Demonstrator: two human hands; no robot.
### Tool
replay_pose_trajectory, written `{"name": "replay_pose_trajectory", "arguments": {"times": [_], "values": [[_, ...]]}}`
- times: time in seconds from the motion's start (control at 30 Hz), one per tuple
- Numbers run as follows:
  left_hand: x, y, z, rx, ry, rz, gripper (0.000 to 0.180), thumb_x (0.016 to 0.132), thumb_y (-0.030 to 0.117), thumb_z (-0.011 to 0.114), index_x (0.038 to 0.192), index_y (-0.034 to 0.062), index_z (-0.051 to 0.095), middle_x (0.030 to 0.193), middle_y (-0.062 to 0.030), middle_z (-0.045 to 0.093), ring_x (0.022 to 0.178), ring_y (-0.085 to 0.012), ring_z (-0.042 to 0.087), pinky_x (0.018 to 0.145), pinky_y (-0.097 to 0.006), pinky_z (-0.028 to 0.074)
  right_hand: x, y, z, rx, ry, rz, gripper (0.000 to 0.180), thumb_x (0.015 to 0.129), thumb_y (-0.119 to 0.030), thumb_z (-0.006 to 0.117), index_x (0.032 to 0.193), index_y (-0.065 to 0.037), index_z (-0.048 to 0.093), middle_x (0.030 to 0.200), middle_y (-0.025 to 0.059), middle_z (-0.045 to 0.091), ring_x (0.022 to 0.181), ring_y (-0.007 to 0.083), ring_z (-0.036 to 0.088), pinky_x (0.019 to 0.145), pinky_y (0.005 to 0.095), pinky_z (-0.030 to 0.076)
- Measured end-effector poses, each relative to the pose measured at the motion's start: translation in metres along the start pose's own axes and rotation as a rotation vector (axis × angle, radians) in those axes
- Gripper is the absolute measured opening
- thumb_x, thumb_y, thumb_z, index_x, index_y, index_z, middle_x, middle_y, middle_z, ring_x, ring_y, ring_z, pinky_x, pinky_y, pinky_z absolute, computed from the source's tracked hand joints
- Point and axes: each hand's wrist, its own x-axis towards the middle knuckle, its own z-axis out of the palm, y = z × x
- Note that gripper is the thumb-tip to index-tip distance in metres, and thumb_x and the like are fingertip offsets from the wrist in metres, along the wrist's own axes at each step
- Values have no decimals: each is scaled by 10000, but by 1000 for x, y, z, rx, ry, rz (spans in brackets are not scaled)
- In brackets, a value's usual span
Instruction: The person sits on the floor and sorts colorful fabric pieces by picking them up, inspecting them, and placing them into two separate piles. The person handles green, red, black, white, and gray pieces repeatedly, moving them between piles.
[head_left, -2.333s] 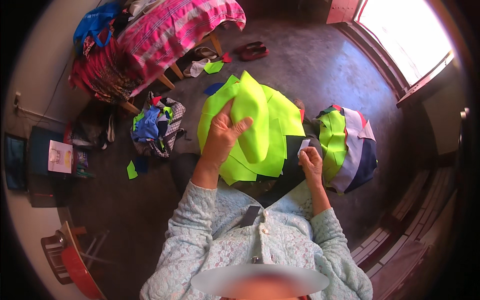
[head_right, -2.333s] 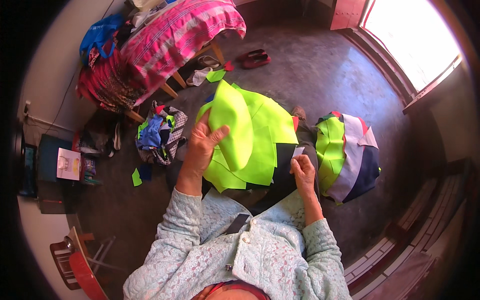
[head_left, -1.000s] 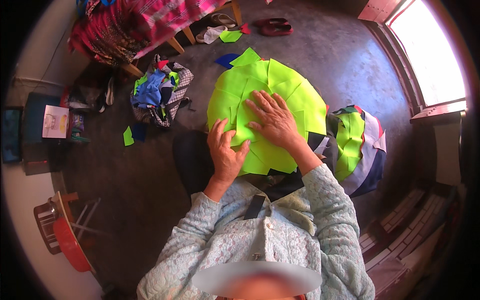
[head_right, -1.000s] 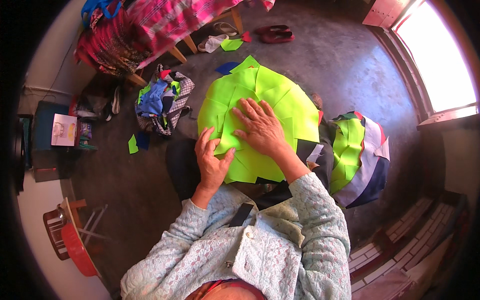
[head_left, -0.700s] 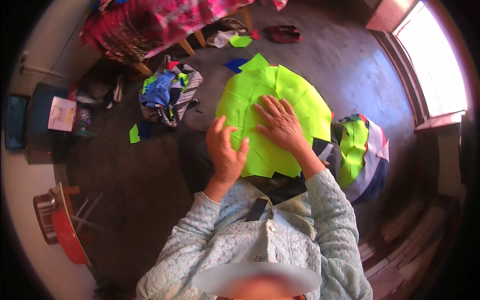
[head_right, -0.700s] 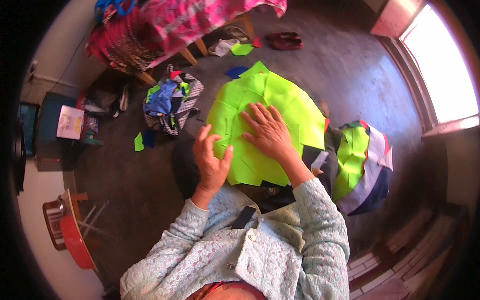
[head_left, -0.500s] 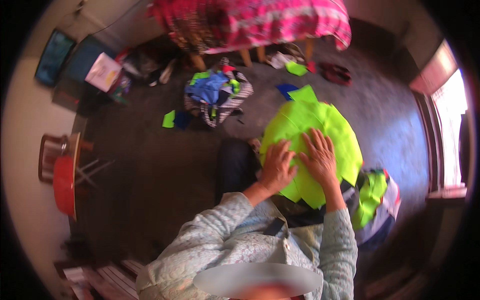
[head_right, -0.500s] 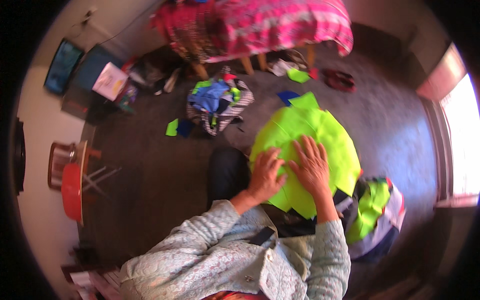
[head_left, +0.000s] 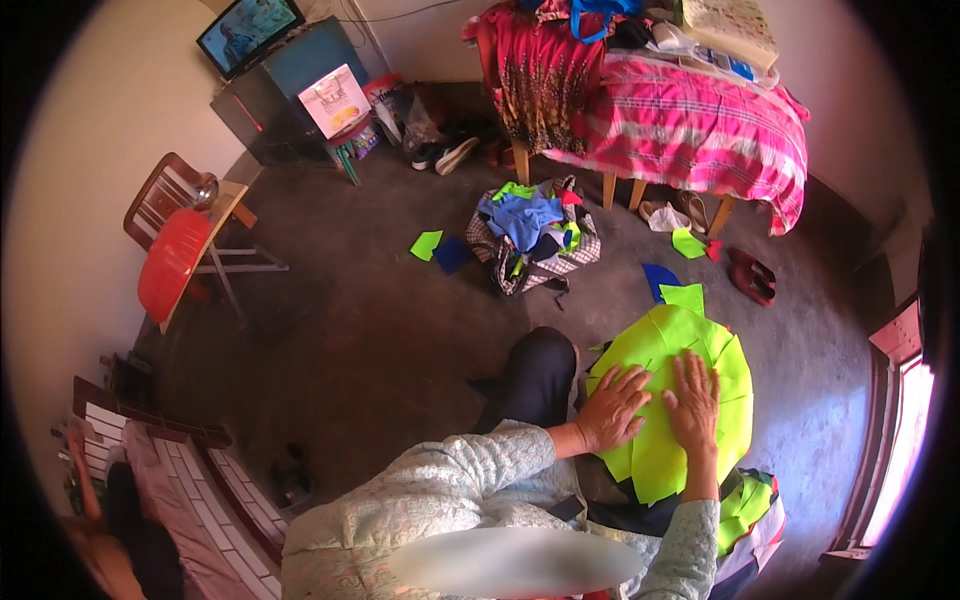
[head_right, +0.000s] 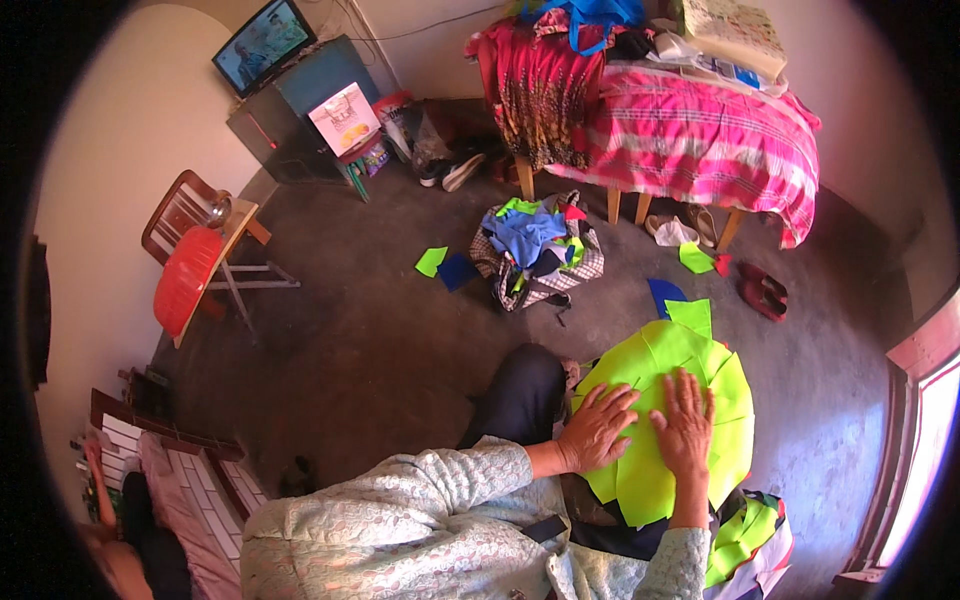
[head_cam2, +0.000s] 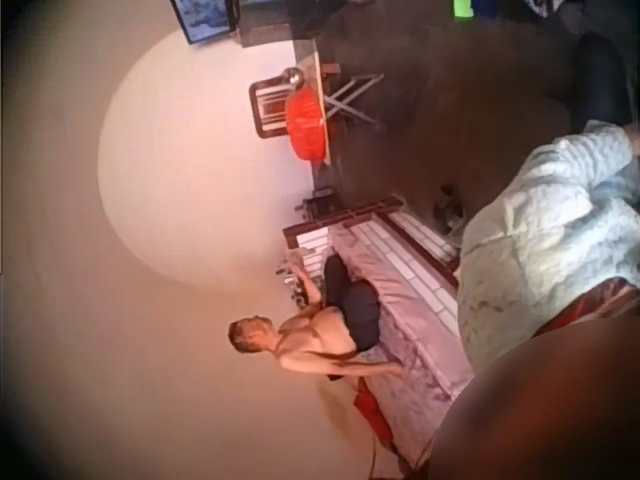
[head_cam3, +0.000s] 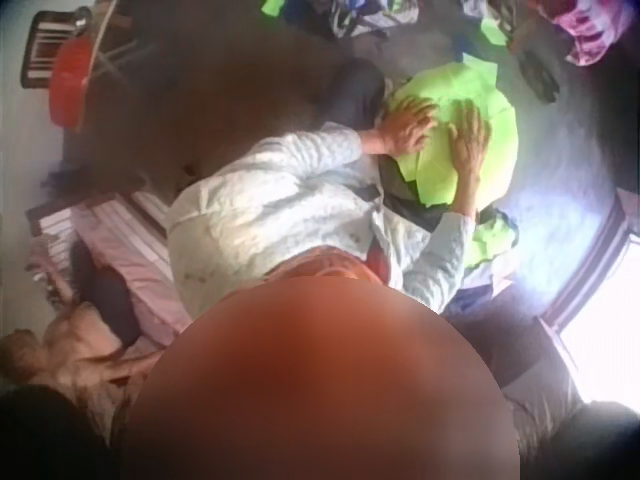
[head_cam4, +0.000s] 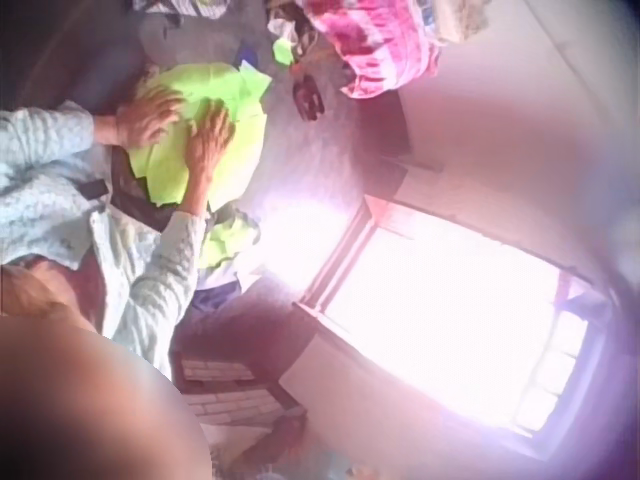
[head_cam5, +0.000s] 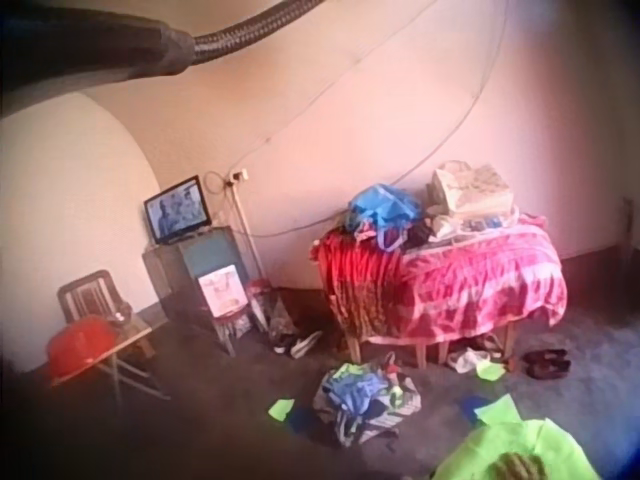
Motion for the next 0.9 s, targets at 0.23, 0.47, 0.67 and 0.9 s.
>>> {"name": "replay_pose_trajectory", "arguments": {"times": [0.23,0.47,0.67,0.9], "values": [[9,3,-2,-50,106,59,383,767,204,632,1105,54,532,1341,-186,470,1290,-383,419,1052,-553,297,-4,36,14,45,103,162,622,913,-354,532,1477,-146,372,1563,124,268,1460,262,202,1187,478,68],[11,-3,4,67,55,124,331,854,262,558,1109,52,539,1332,-186,482,1280,-393,416,1044,-555,291,-78,11,-7,176,388,148,659,904,-436,581,1481,-192,374,1565,140,253,1445,292,246,1158,509,151],[24,9,-22,160,-179,64,407,816,235,665,1159,60,534,1397,-189,436,1350,-389,347,1097,-572,218,-189,8,10,194,487,443,618,942,-480,514,1452,-150,404,1534,152,294,1430,319,263,1153,518,153],[86,42,-12,97,-187,258,541,864,347,629,1301,66,481,1489,-175,351,1409,-348,279,1122,-583,185,-231,-15,70,261,490,651,561,905,-393,594,1366,-92,484,1432,158,434,1365,301,367,1129,473,242]]}}
